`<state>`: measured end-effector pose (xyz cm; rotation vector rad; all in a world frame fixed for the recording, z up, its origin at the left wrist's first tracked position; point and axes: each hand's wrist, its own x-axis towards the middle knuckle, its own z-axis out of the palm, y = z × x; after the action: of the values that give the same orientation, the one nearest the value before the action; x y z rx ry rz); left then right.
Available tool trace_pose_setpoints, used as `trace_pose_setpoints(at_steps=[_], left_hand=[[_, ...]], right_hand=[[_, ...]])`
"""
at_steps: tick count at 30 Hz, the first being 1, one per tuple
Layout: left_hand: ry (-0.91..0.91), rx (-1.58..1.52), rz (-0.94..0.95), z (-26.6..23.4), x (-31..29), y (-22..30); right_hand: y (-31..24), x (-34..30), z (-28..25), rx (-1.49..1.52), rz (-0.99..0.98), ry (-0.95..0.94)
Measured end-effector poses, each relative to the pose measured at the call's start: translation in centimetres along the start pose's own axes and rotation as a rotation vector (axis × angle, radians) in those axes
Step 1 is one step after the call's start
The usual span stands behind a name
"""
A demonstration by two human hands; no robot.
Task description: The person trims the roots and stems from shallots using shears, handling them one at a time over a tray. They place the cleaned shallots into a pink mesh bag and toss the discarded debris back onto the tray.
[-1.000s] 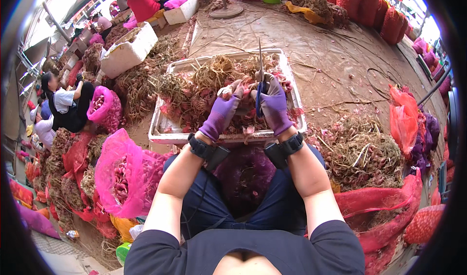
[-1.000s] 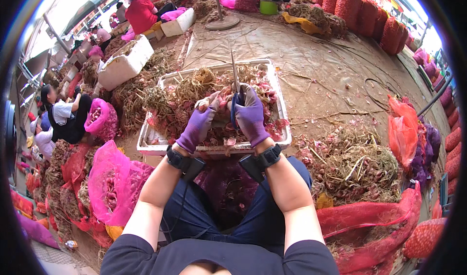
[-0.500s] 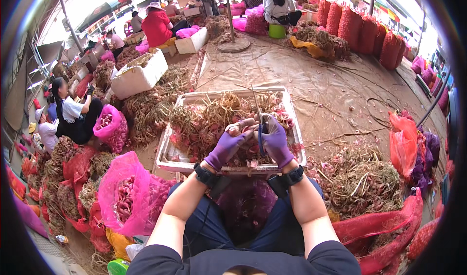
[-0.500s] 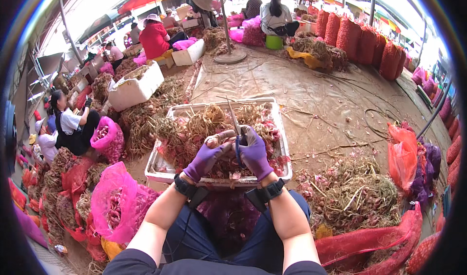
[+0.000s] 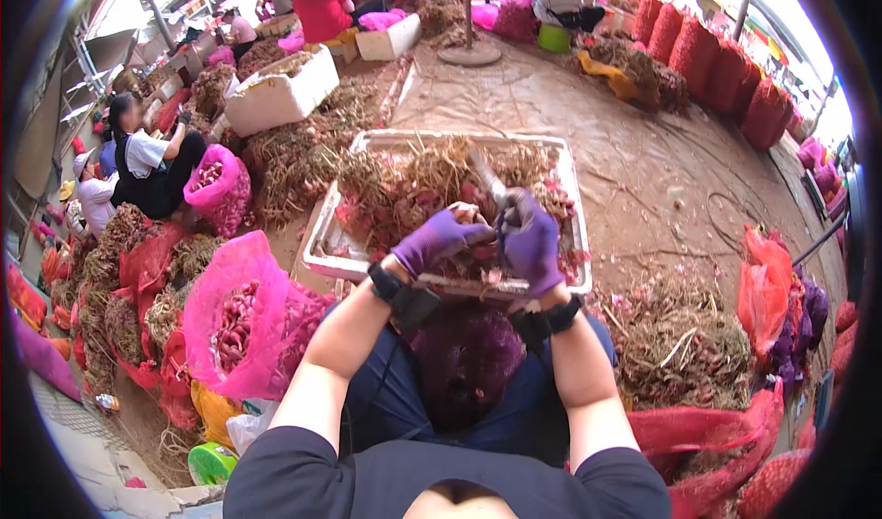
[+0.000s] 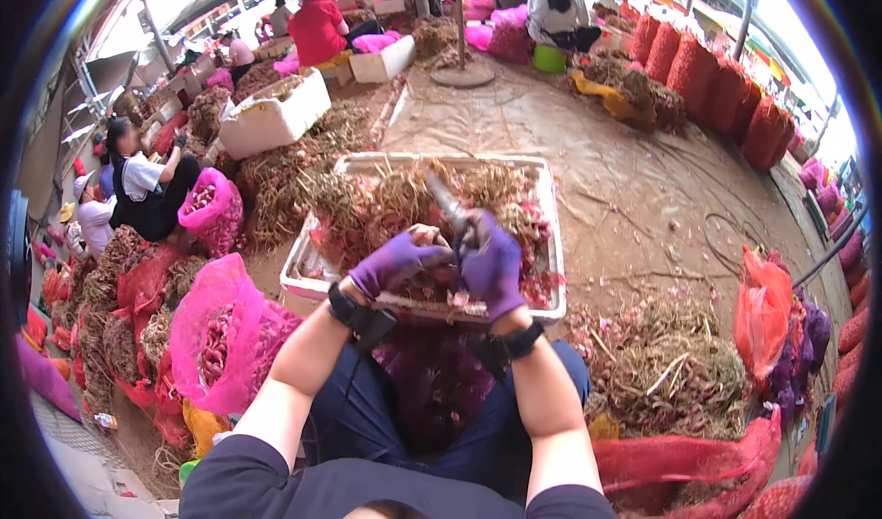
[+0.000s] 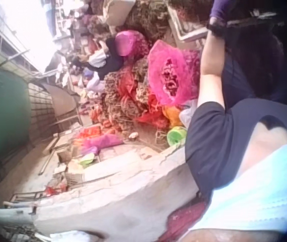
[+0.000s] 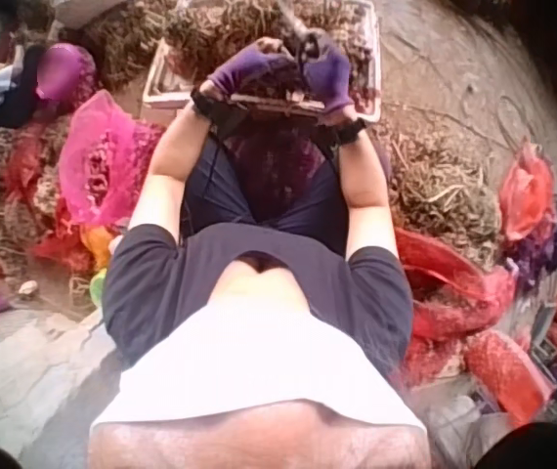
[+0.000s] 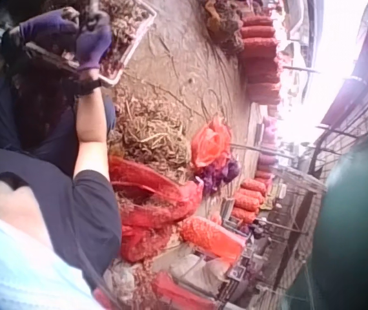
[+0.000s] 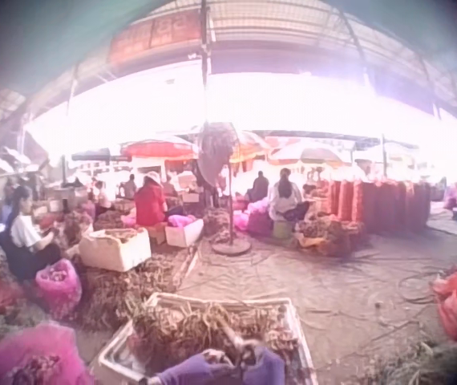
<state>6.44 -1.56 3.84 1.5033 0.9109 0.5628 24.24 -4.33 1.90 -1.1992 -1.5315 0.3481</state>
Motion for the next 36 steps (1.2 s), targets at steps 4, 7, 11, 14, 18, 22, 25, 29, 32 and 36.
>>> trace_pose_setpoints(at_steps=[4,7,11,14,18,22,25,29,32,36], left_hand=[[0.021,-0.484,0.144,0.2,-0.7,0.7],[0.181,-0.709,0.243,0.8,0.3,-0.9],[0.159,-0.707,0.371,2.8,2.2,-2.8],[0.240,-0.717,0.360,3.0,2.0,-3.4],[0.286,-0.775,0.343,3.5,1.6,-2.0],[0.564,-0.433,0.373,2.6,3.3,-3.2],[0.804,-0.112,0.416,2.2,4.4,-5.1],[0.463,-0.249,0.488,3.9,3.3,-3.0],[0.344,-0.102,0.361,3.1,1.3,-1.7],[0.259,-0.106,0.431,2.7,-0.1,0.6]], right_hand=[[2.0,1.7,-2.1,0.411,0.384,0.041],[0.4,1.2,-0.1,0.830,0.597,-0.025],[0.2,-0.5,2.0,0.875,0.495,-0.007],[-0.6,-0.8,1.7,0.825,0.497,-0.035],[-0.4,-1.0,1.3,0.815,0.430,-0.078],[-0.9,-1.0,1.6,0.757,0.384,-0.047],[-1.2,-1.0,1.8,0.714,0.425,-0.078],[1.9,-0.5,1.3,0.919,0.520,-0.038],[1.1,-0.4,0.6,0.978,0.543,-0.067],[-0.4,-0.1,0.3,0.978,0.513,-0.012]])
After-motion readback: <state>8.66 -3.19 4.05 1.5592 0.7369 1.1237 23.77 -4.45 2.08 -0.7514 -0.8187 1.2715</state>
